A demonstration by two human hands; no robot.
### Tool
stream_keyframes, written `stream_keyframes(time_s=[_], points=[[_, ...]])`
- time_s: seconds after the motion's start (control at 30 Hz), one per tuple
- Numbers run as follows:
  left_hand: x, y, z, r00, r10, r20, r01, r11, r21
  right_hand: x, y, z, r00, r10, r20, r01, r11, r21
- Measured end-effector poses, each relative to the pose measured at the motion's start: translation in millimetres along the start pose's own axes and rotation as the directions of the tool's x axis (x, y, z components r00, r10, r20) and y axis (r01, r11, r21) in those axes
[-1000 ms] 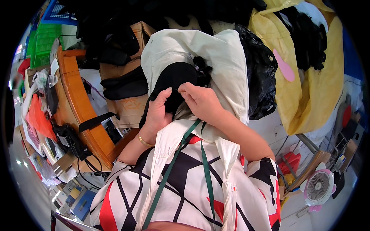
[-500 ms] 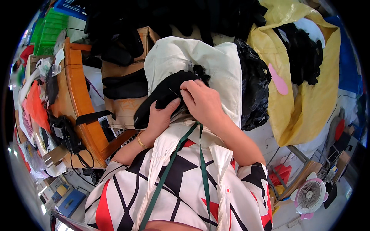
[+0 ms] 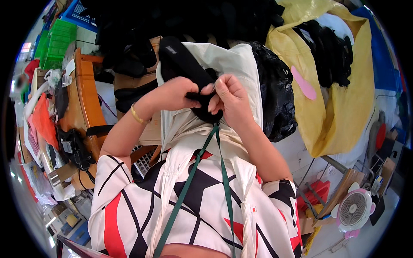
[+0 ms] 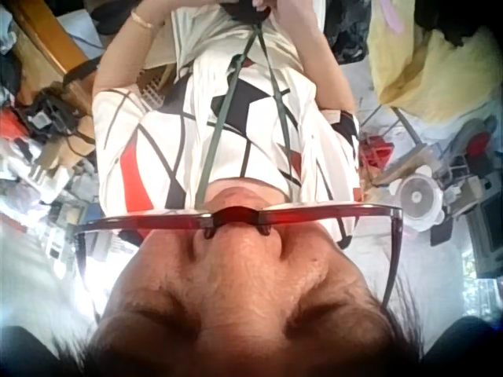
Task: The person hand-sews a black shoe using a needle and thread, repeatedly pulling the thread through the shoe's upper. The person works on multiple shoes, picking them up from a nearby pile and placing them back down after stitching.
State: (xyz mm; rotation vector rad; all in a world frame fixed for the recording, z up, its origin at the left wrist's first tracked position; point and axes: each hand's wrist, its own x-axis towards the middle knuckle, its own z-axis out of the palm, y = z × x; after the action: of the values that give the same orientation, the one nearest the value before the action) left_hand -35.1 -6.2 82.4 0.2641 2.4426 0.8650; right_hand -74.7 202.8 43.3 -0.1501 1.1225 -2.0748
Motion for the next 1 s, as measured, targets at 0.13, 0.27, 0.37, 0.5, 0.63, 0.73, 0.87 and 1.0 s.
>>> stream_keyframes(time_s=[0.13,0.27,0.37,0.5,0.63,0.73,0.87,1.0], points=[[9,-8,33,0.945,0.263,-0.193,-0.222,0.952,0.208,-20,16,-24,0.962,0.239,-0.132,-0.223,0.967,0.125],[8,11,45,0.771,0.128,-0.624,-0.171,0.985,-0.009,-31,18,-63,0.954,0.182,-0.237,-0.131,0.967,0.217],[1,12,67,0.878,-0.244,-0.412,-0.089,0.763,-0.640,-31,15,-65,0.934,0.170,-0.313,-0.090,0.963,0.254],[13,12,90,0.856,-0.282,-0.434,-0.120,0.708,-0.696,-26,8,-77,0.896,0.122,-0.428,0.076,0.905,0.417],[21,-8,102,0.863,-0.348,-0.365,-0.008,0.715,-0.699,-27,-7,-124,0.795,0.034,-0.606,0.300,0.847,0.440],[23,-15,97,0.899,-0.359,-0.251,0.058,0.665,-0.744,-41,-28,-172,0.664,-0.194,-0.722,0.546,0.786,0.291],[28,-13,109,0.909,-0.257,-0.329,-0.009,0.776,-0.630,-46,-40,-169,0.454,-0.469,-0.758,0.635,0.766,-0.093],[14,-2,99,0.916,-0.313,-0.251,0.025,0.669,-0.743,-31,-23,-151,0.512,-0.544,-0.665,0.527,0.810,-0.257]])
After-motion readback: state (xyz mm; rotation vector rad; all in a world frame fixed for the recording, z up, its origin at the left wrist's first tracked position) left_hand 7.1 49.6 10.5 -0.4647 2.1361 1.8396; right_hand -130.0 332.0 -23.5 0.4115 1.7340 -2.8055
